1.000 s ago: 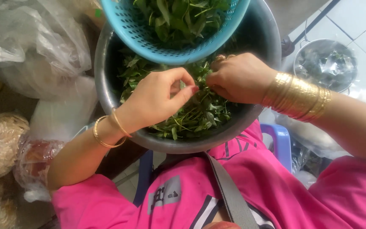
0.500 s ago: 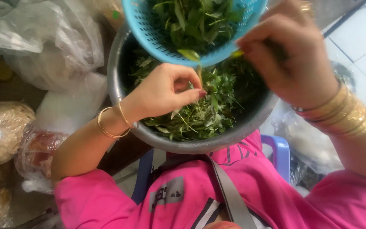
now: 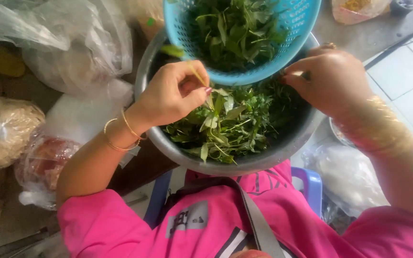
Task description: The person picks leafy vegetables from a blue colander and removes stems by hand, placing the leaves into a metal bowl. The task involves repetitive hand movements to separate the edible parts from the stems.
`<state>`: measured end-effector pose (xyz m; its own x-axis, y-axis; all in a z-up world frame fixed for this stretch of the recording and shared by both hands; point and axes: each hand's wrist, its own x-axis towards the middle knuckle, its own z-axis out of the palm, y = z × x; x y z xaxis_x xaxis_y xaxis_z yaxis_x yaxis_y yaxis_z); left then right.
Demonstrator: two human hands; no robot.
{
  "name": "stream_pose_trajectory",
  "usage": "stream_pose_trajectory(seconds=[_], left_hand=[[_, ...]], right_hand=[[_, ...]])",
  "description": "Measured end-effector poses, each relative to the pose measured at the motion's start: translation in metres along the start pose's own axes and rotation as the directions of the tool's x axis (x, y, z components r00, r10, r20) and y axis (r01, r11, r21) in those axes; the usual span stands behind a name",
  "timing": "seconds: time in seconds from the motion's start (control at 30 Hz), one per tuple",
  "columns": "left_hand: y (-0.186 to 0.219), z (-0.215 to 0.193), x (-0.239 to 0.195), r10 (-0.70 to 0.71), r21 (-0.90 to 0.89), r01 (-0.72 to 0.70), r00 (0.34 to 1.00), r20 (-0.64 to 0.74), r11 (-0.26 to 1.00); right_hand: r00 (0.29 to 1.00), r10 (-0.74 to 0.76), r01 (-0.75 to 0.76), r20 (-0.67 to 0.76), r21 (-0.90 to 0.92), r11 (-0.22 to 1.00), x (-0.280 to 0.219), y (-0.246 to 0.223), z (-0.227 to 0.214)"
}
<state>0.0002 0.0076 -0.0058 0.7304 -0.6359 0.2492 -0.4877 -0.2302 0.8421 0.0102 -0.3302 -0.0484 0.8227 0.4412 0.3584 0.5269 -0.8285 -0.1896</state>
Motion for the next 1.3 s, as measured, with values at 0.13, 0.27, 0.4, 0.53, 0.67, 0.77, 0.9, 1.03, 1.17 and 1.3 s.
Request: stream_pose_trajectory(seconds=[0.13,0.27,0.4,0.53,0.67,0.77,0.9,1.03,1.17,1.3], left_hand=[[-0.001,-0.003,-0.004,-0.108,0.135,0.109,0.994,-0.02,0.985],[0.001,-0.006,-0.003,-0.094,0.141,0.099,0.995,-0.042,0.985],[-0.004,-0.001,0.004,0.05,0.192,-0.041,0.998,-0.042,0.981],[0.004,0.01,0.01,0.047,0.127,-0.034,0.994,-0.095,0.991],[0.012,0.019,0.012,0.163,0.103,-0.148,0.975,-0.15,0.984],[0.018,0.019,0.01,0.172,0.089,-0.159,0.971,-0.165,0.983],[0.011,0.023,0.012,0.172,-0.069,-0.181,0.977,-0.123,0.981],[0.007,0.022,0.006,0.208,-0.121,-0.228,0.965,-0.157,0.966],[-0.013,0.019,0.001,0.144,-0.265,-0.187,0.974,-0.173,0.946],[0.007,0.026,0.0,0.145,-0.074,-0.155,0.982,-0.124,0.985]], right_hand=[[0.87,0.392,-0.233,0.3,-0.45,0.862,0.007,0.0,0.012],[0.92,0.295,-0.192,0.256,-0.362,0.912,0.007,-0.008,0.0],[0.986,0.002,0.033,0.169,-0.202,0.979,0.012,-0.047,-0.012],[0.991,-0.131,0.09,0.028,0.591,0.801,0.013,-0.089,-0.011],[0.998,-0.027,-0.029,0.064,0.735,0.678,0.017,-0.099,-0.003],[0.996,0.001,-0.071,0.092,0.762,0.644,0.014,-0.096,0.001],[0.996,-0.008,-0.064,0.088,0.781,0.622,0.012,-0.09,0.011],[0.989,0.093,-0.145,0.111,0.763,0.63,0.014,-0.074,0.022],[0.95,0.231,-0.295,0.212,0.852,0.433,0.015,-0.063,0.029],[0.954,0.253,-0.268,0.162,0.84,0.472,0.018,-0.068,0.04]])
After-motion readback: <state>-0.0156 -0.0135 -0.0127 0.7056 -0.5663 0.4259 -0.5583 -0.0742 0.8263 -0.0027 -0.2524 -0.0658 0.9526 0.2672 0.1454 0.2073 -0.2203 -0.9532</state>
